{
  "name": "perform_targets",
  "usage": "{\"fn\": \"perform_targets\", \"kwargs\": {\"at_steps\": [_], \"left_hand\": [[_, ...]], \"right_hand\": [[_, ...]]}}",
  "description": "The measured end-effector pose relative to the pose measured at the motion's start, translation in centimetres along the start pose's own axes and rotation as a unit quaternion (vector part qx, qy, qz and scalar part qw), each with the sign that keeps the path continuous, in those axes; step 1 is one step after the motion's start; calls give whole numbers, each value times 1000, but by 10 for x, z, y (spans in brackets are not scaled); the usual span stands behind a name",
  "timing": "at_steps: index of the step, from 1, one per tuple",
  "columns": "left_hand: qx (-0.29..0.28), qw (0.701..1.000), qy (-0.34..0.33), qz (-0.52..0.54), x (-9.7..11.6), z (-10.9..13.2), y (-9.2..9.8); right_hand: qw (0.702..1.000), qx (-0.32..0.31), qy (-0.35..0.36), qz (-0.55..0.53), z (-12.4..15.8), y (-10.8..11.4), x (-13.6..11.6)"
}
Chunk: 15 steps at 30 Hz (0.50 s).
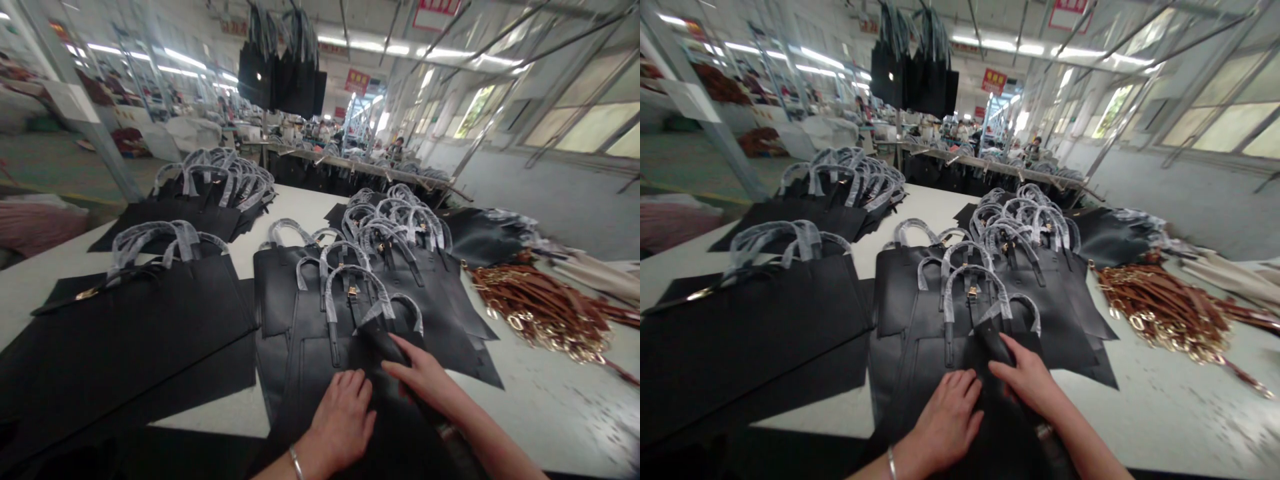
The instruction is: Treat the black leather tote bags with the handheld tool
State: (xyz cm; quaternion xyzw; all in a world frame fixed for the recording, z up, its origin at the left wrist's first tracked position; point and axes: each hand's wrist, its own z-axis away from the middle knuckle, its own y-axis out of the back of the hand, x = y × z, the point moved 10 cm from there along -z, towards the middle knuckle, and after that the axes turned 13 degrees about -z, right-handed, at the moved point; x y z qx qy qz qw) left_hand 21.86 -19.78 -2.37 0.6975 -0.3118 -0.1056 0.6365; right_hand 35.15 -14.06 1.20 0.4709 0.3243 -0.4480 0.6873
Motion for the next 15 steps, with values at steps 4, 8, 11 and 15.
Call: {"fn": "perform_targets", "kwargs": {"at_steps": [4, 8, 11, 15], "left_hand": [[3, 1000, -19, 5, 1, 1, -9], [-8, 999, -53, 11, 5, -3, -11], [-11, 998, -58, 4, 4, -6, -11], [-4, 999, -54, -5, 3, -6, -12]], "right_hand": [[996, 84, -5, -22, 14, 62, 4], [994, 46, -78, -68, 38, 73, 34], [991, 2, -106, -85, 42, 52, 49], [993, 7, -81, -87, 20, 37, 40]]}}
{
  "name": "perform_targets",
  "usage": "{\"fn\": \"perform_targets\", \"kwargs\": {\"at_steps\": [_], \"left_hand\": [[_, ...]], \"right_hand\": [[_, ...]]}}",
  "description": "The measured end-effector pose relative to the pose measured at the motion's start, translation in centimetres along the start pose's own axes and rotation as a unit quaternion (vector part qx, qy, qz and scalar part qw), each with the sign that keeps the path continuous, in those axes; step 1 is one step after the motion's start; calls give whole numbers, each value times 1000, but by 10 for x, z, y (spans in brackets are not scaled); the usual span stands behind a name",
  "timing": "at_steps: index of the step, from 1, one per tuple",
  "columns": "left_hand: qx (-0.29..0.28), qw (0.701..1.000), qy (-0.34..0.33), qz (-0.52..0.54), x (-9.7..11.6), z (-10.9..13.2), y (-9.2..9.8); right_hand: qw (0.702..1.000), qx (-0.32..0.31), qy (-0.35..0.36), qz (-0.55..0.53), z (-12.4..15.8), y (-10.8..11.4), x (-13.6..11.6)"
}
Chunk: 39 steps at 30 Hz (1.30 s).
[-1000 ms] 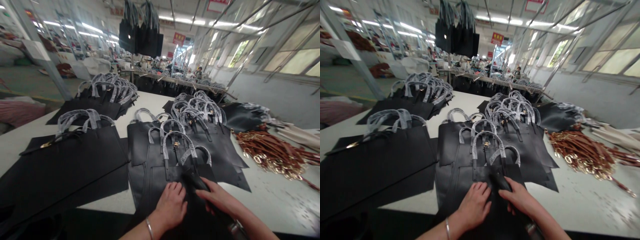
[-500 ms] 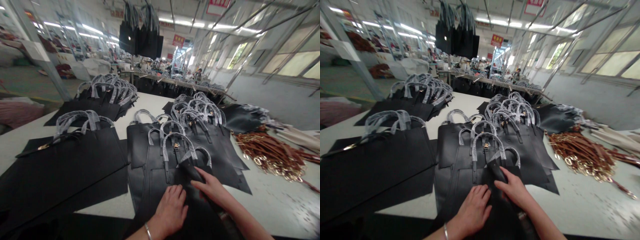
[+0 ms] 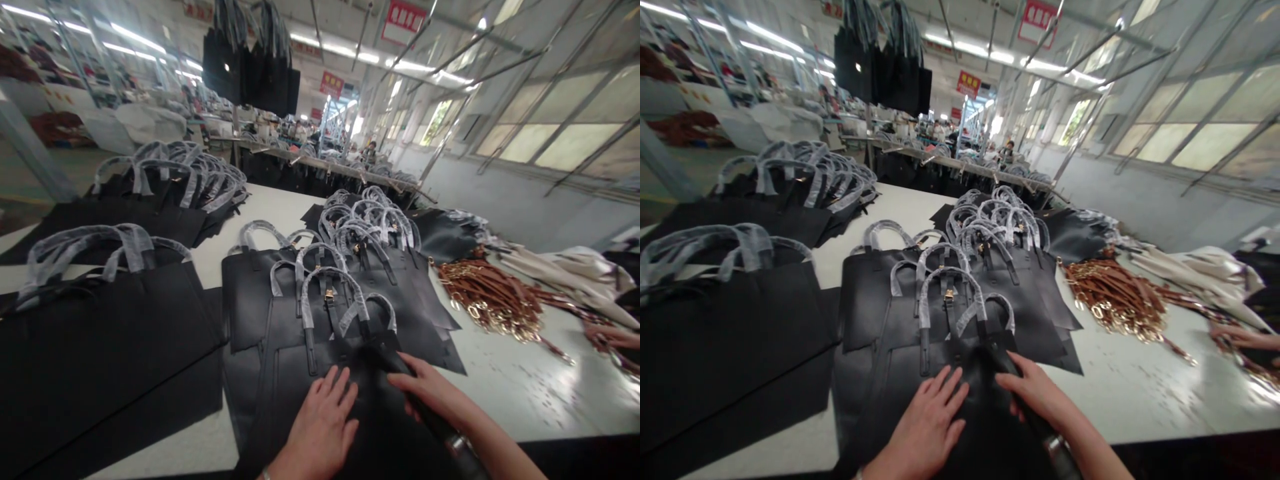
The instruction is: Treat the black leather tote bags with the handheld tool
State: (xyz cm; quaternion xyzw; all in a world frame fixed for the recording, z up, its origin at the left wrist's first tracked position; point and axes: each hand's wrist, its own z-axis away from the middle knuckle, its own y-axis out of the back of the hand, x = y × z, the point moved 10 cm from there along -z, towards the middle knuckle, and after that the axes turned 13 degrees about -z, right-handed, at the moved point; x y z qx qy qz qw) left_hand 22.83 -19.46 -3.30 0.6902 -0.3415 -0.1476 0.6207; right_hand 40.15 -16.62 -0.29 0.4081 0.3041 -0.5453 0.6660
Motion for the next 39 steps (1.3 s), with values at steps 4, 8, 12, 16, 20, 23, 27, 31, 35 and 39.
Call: {"fn": "perform_targets", "kwargs": {"at_steps": [4, 8, 12, 16, 20, 23, 27, 31, 35, 39], "left_hand": [[2, 1000, 4, 7, -1, 0, 1], [-3, 1000, 1, 12, 0, -2, 5], [-13, 1000, 4, 18, 0, -4, 7], [-17, 1000, 4, 20, 1, -4, 4], [-15, 1000, 4, 8, 0, -3, -2], [-19, 1000, -13, -8, 1, -4, -5], [-22, 999, -32, -23, 1, -6, -7], [-35, 998, -43, -31, 1, -9, -11], [-25, 998, -44, -33, 0, -8, -13], [-18, 998, -45, -35, 0, -8, -14]], "right_hand": [[995, 79, 60, 0, -8, 23, -32], [996, 80, 43, 6, 12, 43, -31], [999, -11, -40, -14, 27, 25, 6], [998, -35, -51, -25, 14, 1, 16], [999, -11, -11, -31, -7, 1, -3], [998, 44, 18, -30, -4, 29, -15], [994, 88, 16, -60, 11, 65, -5], [994, 80, 0, -79, 0, 63, 9], [987, 126, 42, -89, -16, 70, -6], [983, 143, 62, -91, -7, 80, -17]]}}
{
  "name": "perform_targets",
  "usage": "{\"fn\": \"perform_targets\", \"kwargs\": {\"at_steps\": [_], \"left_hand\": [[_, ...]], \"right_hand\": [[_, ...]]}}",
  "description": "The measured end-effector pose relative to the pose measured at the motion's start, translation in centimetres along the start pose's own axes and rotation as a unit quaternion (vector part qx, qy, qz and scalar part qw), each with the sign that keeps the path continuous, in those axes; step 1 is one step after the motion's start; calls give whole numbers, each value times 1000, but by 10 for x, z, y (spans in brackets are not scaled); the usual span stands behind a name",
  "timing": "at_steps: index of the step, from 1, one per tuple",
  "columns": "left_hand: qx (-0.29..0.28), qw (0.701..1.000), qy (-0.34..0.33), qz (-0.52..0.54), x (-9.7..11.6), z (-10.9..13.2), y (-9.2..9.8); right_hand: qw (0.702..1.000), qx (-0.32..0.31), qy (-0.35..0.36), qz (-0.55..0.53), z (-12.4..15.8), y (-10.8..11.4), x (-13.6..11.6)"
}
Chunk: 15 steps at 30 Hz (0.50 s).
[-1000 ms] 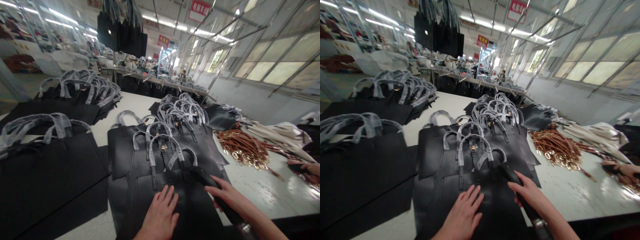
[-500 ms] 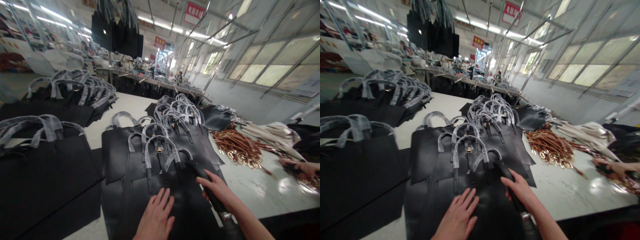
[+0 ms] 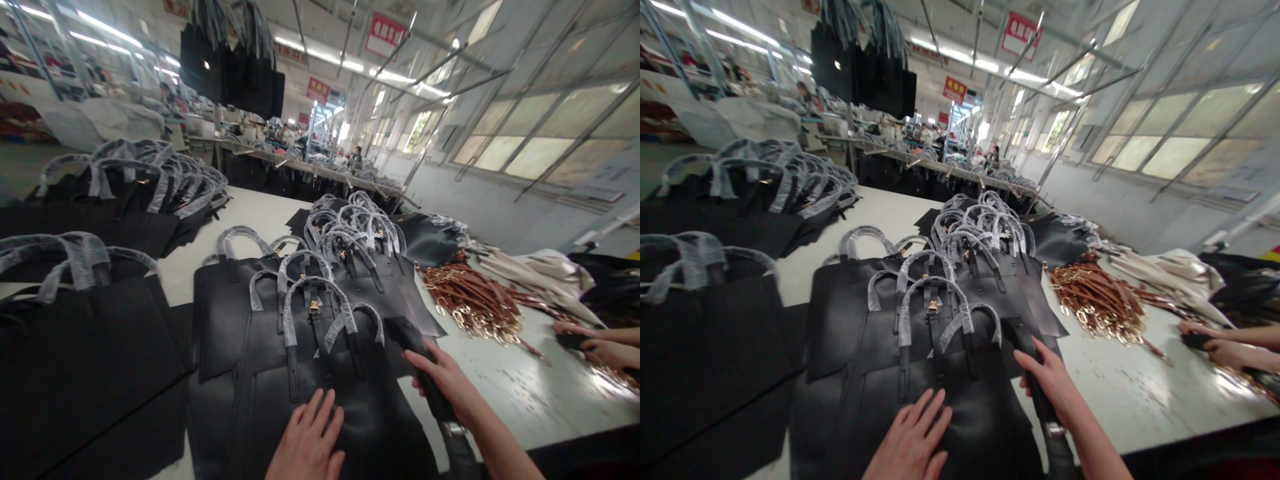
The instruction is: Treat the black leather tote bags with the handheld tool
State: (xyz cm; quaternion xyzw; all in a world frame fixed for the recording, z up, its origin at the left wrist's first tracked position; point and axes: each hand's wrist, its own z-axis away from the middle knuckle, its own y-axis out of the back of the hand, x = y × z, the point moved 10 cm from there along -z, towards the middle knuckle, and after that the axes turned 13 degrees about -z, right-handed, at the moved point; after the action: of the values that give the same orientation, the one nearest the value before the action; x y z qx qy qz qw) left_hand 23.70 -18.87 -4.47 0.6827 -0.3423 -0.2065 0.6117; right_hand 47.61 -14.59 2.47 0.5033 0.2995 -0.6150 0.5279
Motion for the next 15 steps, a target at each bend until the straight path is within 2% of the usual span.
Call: {"fn": "perform_targets", "kwargs": {"at_steps": [4, 6, 9, 11, 13, 15], "left_hand": [[2, 1000, -1, 5, 0, 0, -2], [10, 1000, 1, 11, 0, 0, -1], [21, 999, 11, 22, -1, 2, 6], [26, 999, 16, 34, 0, 4, 14], [39, 998, 11, 46, 4, 7, 24], [59, 997, -10, 47, 11, 11, 32]], "right_hand": [[998, -43, -54, 13, 8, -11, 21], [998, -37, -52, 16, 4, -15, 25], [1000, -2, -6, 20, -3, -14, 11], [999, -3, 12, 32, 1, -17, 0], [997, -43, 3, 64, 11, -32, -6], [989, -109, -29, 100, 26, -57, -2]]}}
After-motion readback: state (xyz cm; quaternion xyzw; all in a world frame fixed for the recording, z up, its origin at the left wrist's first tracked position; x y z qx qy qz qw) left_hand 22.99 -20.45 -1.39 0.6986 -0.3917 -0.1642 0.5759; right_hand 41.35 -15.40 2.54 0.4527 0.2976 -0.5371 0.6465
